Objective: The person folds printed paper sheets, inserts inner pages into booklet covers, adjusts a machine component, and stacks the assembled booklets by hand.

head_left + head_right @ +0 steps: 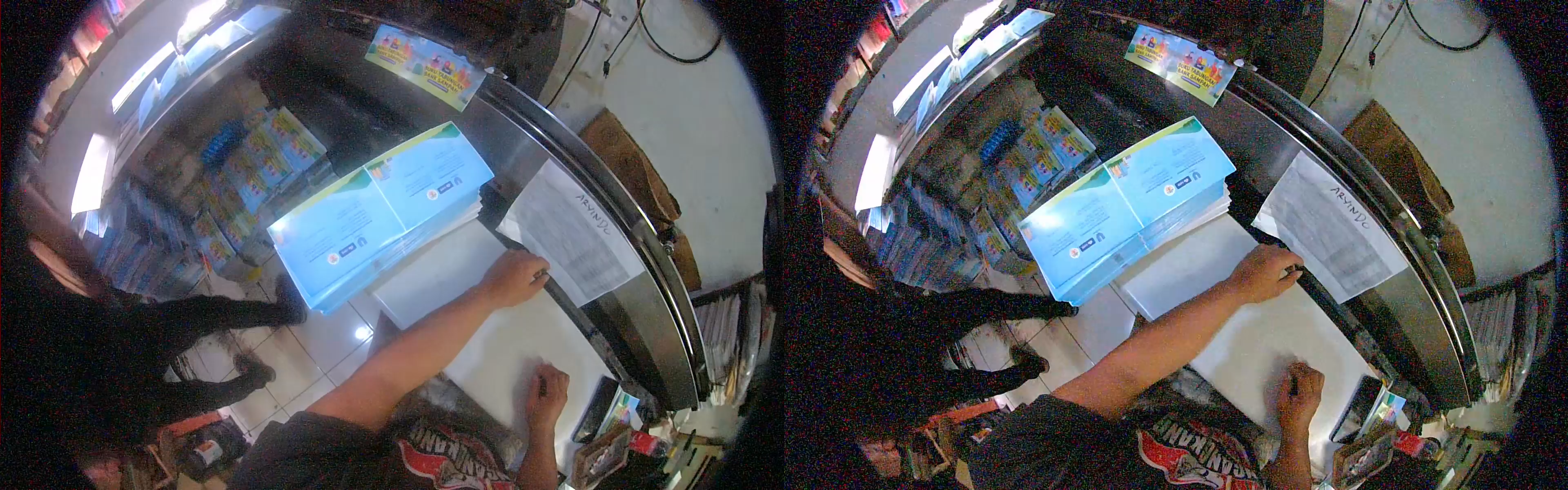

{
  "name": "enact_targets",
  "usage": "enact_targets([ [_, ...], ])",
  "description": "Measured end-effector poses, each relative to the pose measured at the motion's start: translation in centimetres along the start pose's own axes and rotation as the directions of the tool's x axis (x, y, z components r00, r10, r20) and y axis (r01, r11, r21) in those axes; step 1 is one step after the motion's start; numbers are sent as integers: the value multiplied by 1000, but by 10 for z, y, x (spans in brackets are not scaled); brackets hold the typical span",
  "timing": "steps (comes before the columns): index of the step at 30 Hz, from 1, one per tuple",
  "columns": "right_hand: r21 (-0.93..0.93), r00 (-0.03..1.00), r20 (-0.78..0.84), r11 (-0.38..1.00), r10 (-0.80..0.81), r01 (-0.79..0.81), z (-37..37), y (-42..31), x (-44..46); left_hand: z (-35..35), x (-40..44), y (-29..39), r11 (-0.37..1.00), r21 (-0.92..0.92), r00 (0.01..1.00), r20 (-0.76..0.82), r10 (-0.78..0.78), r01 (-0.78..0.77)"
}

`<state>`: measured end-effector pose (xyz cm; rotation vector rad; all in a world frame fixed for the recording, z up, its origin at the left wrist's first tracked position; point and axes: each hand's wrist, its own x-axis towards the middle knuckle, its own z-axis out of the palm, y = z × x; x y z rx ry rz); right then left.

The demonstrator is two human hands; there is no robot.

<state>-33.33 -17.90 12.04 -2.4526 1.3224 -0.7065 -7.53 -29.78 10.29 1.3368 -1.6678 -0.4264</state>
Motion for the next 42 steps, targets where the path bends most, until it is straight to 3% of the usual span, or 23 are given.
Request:
enact_targets([
  [3,-15,1000,-9,1000,25,-25,-7,-6,-2,-5,-9,16,1000,-1,998,55,2,-2],
  [5,18,985,8,985,173,-173,-13,-5,13,-24,-23,47,999,-30,997,65,36,-34],
  [7,270,942,8,906,337,-326,-18,-2,46,-64,-64,88,995,-76,996,59,65,-60],
  [9,479,946,-6,832,324,-282,-16,-11,89,-117,-114,117,995,-99,1000,-20,20,-22],
  [10,442,982,28,879,186,-179,-16,-11,118,-143,-142,117,996,-88,989,-149,-1,-12],
  [11,450,966,125,855,227,-259,-20,-28,149,-157,-167,113,998,-60,888,-459,-4,-26],
  [13,592,978,161,780,135,-205,-4,-51,204,-210,-192,101,959,13,625,-761,-175,284],
  [14,693,947,291,653,133,-304,7,-63,228,-236,-205,96,905,-39,449,-858,-248,424],
  [16,769,874,476,438,97,-467,36,-83,263,-267,-207,82,851,-366,197,-866,-459,376],
  [17,766,838,539,364,84,-529,51,-88,277,-273,-210,82,851,-359,198,-868,-455,383],
  [19,749,837,548,437,14,-498,88,-86,296,-280,-218,74,618,-686,113,-630,-769,384],
  [21,722,822,566,517,-61,-459,109,-84,308,-276,-223,59,593,-670,175,-585,-792,446],
  [23,578,856,516,752,-38,-316,118,-89,311,-273,-214,57,434,-768,213,-379,-901,471],
  [24,584,854,518,749,-48,-312,118,-92,309,-270,-211,52,444,-780,235,-377,-896,441],
  [26,287,920,382,957,-88,-28,107,-103,303,-271,-205,47,450,-779,252,-374,-893,438],
  [27,297,917,384,955,-109,-11,108,-107,303,-269,-202,47,444,-779,272,-355,-894,442],
  [28,386,911,410,915,-51,-122,111,-106,300,-268,-190,64,395,-795,196,-343,-919,461],
  [31,498,867,497,807,34,-318,109,-111,300,-269,-203,41,469,-679,259,-395,-882,565],
  [33,625,737,671,479,75,-617,85,-126,296,-271,-205,33,488,-653,282,-401,-872,580],
  [37,582,641,765,356,65,-731,66,-139,297,-274,-194,37,499,-711,294,-403,-867,496],
  [39,577,586,801,105,121,-810,45,-146,290,-269,-194,37,485,-716,255,-413,-874,503],
  [40,578,587,800,105,121,-809,45,-147,286,-268,-194,37,506,-714,275,-425,-862,483],
  [42,601,552,793,-185,258,-778,50,-153,276,-268,-196,32,531,-714,296,-441,-847,456],
])
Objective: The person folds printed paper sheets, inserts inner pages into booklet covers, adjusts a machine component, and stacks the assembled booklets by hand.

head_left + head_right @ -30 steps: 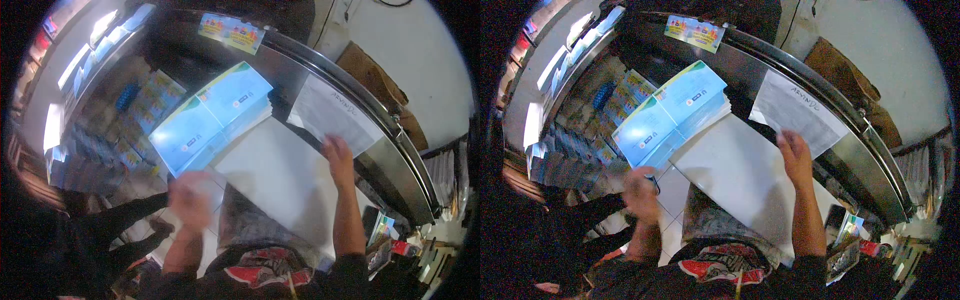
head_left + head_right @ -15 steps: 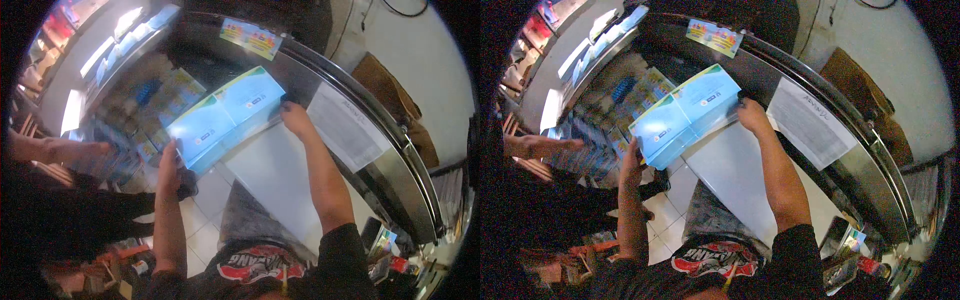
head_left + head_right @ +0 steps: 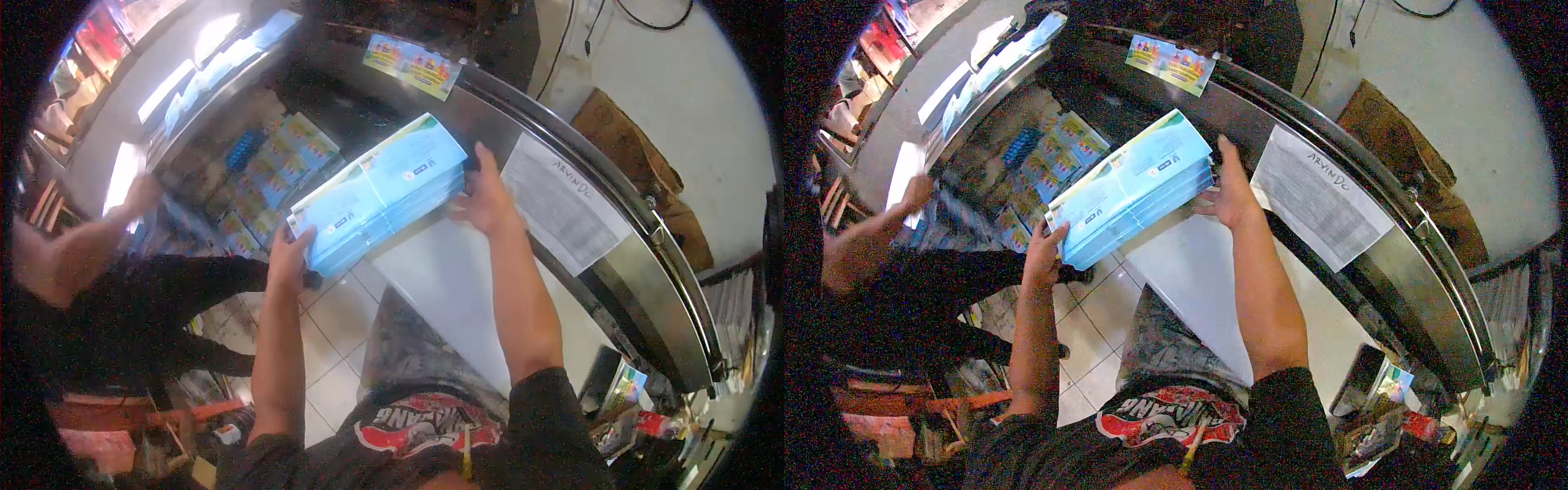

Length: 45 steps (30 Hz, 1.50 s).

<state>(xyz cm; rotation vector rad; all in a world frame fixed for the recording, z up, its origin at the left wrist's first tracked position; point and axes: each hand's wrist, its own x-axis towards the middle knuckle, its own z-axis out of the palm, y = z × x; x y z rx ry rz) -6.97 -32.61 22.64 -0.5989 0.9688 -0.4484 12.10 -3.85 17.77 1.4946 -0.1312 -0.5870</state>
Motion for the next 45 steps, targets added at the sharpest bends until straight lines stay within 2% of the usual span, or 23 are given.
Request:
enact_targets([
  [1,-1,1000,2,1000,-4,4,3,9,1,-1,4,-3,999,20,999,-15,46,-45],
  [3,-362,901,269,831,-340,422,8,29,2,-1,0,-3,995,39,995,-32,93,-91],
  [7,-78,931,169,937,-324,341,6,45,19,5,-11,5,950,142,952,-89,294,-280],
  [9,-107,877,250,888,-411,447,-3,51,19,8,-22,8,939,148,934,-136,331,-312],
  [11,49,905,289,949,-311,311,-12,50,33,19,-42,29,925,251,941,-108,319,-285],
  [13,128,910,270,948,-315,291,-7,43,4,20,-51,32,930,56,929,-44,366,-364],
  [14,152,812,367,890,-454,430,-28,51,33,22,-65,40,983,-41,983,-54,177,-179],
  [16,273,848,377,920,-372,282,-30,46,-18,26,-88,40,983,-120,985,86,152,-141],
  [17,329,813,440,911,-380,248,-31,51,-54,23,-81,-16,965,152,951,259,169,-213],
  [18,378,774,501,903,-386,206,-28,56,-85,45,-118,13,982,-114,939,294,180,-152],
  [20,220,876,218,896,-430,385,-53,91,-89,69,-134,-9,973,-213,900,403,167,-85],
  [22,188,898,129,900,-420,394,-69,97,-109,90,-145,-41,966,-253,871,461,168,-53],
  [25,64,907,-51,905,-418,421,-124,79,-134,106,-158,-66,992,-85,732,670,124,-90],
  [29,-396,824,73,742,-562,541,-157,16,-187,118,-153,-70,984,109,689,725,17,-140],
  [31,-450,795,64,693,-603,563,-151,5,-201,123,-128,-60,962,48,698,698,160,-269],
  [33,-878,677,433,-107,-595,467,-153,-5,-199,137,-96,-78,783,34,599,665,446,-620],
  [35,-864,790,488,-334,-372,377,-123,1,-199,137,-92,-49,714,101,536,736,415,-693],
  [36,-799,757,564,-450,-330,400,-135,12,-187,139,-89,-48,714,94,486,793,367,-694],
  [37,-839,853,469,-415,-227,351,-113,18,-192,142,-84,-52,712,78,423,847,321,-698],
  [38,-750,743,628,-433,-232,500,-127,32,-176,143,-79,-55,680,56,346,889,299,-731],
  [39,-769,786,579,-465,-215,439,-138,42,-164,143,-78,-59,896,-30,370,904,214,-443],
  [42,-862,904,397,-402,-158,308,-132,36,-174,136,-82,-59,862,128,515,841,168,-491],
  [45,-853,875,440,-399,-205,335,-153,38,-191,138,-91,-58,915,161,533,844,66,-369],
])
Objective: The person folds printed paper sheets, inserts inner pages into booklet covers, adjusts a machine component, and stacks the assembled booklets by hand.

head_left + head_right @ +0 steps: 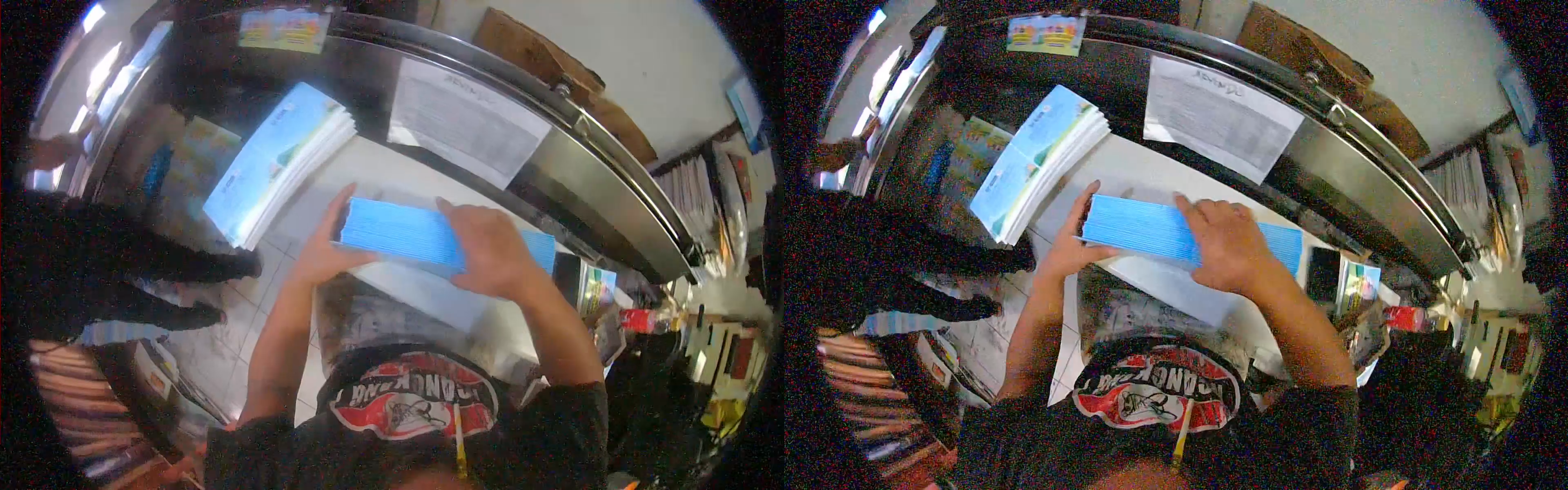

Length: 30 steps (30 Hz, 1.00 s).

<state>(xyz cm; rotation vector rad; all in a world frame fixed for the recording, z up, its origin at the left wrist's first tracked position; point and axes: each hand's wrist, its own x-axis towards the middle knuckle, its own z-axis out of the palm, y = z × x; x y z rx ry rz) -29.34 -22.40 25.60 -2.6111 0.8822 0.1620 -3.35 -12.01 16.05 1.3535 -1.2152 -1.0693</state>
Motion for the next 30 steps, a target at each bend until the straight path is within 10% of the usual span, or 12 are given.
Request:
enact_targets([
  [6,-1,955,-47,956,293,-293,6,73,-103,6,-6,-13,995,-84,998,51,-47,51],
  [8,850,835,-357,516,419,105,68,105,-116,13,-9,-27,982,-190,999,46,-18,27],
  [12,986,809,-152,147,568,82,102,71,-106,14,-11,-36,997,-34,996,57,-62,64],
  [20,911,709,-364,391,605,134,131,79,-112,27,-17,-32,999,29,997,-70,37,-35],
  [22,977,735,-196,64,650,204,121,64,-112,24,-23,-29,985,-54,987,-11,-163,162],
  [26,958,721,-285,163,631,236,129,52,-113,15,-39,-48,992,-96,996,48,-72,76],
  [30,934,595,-331,164,733,317,134,45,-102,36,-32,-32,914,-404,972,-225,-63,-35],
])
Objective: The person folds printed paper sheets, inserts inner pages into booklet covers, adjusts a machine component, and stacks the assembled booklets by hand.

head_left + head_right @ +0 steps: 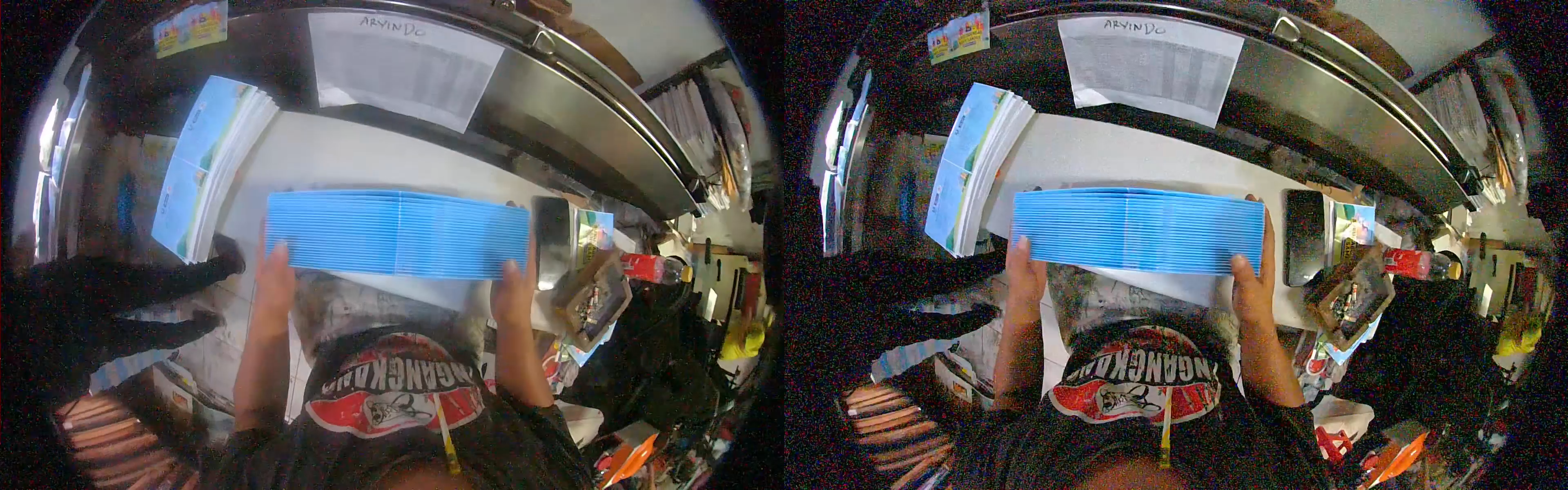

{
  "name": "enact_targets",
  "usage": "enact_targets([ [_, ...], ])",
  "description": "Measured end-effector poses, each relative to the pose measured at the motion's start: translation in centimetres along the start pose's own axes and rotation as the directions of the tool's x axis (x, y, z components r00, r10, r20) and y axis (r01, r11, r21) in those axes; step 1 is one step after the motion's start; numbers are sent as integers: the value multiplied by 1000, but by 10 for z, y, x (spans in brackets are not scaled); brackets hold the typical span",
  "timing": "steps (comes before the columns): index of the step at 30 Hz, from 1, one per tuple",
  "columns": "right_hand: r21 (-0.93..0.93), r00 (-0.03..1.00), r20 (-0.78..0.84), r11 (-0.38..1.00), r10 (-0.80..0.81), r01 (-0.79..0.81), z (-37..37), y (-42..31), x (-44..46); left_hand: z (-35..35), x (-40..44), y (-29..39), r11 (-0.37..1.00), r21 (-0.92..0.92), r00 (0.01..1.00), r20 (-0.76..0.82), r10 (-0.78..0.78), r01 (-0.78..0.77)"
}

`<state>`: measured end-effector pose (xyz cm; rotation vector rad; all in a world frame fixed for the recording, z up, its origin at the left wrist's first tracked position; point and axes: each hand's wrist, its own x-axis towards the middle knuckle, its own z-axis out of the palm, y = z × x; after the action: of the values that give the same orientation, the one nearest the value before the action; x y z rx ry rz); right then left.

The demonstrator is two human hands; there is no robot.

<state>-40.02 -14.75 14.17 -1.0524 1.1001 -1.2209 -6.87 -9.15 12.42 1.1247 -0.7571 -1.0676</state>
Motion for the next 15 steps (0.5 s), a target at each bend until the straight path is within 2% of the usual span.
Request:
enact_targets([
  [1,77,998,-52,997,-22,26,5,-1,2,14,1,11,1000,25,1000,-14,16,-15],
  [2,78,998,-56,997,-13,17,10,-3,3,19,3,12,1000,28,1000,-15,7,-7],
  [4,67,991,-78,992,-105,110,16,-8,4,23,5,12,997,33,998,-5,67,-67],
  [7,28,988,-84,991,-131,134,15,-5,5,20,0,13,999,47,1000,-29,-4,6],
  [11,-33,990,-68,992,-126,124,8,5,4,17,-1,9,999,48,998,-57,-7,10],
  [14,-39,988,-29,988,-149,148,9,0,3,18,1,9,997,79,1000,8,24,-24],
  [15,-34,991,-59,993,-117,115,10,1,3,18,0,9,997,66,1000,14,25,-26],
])
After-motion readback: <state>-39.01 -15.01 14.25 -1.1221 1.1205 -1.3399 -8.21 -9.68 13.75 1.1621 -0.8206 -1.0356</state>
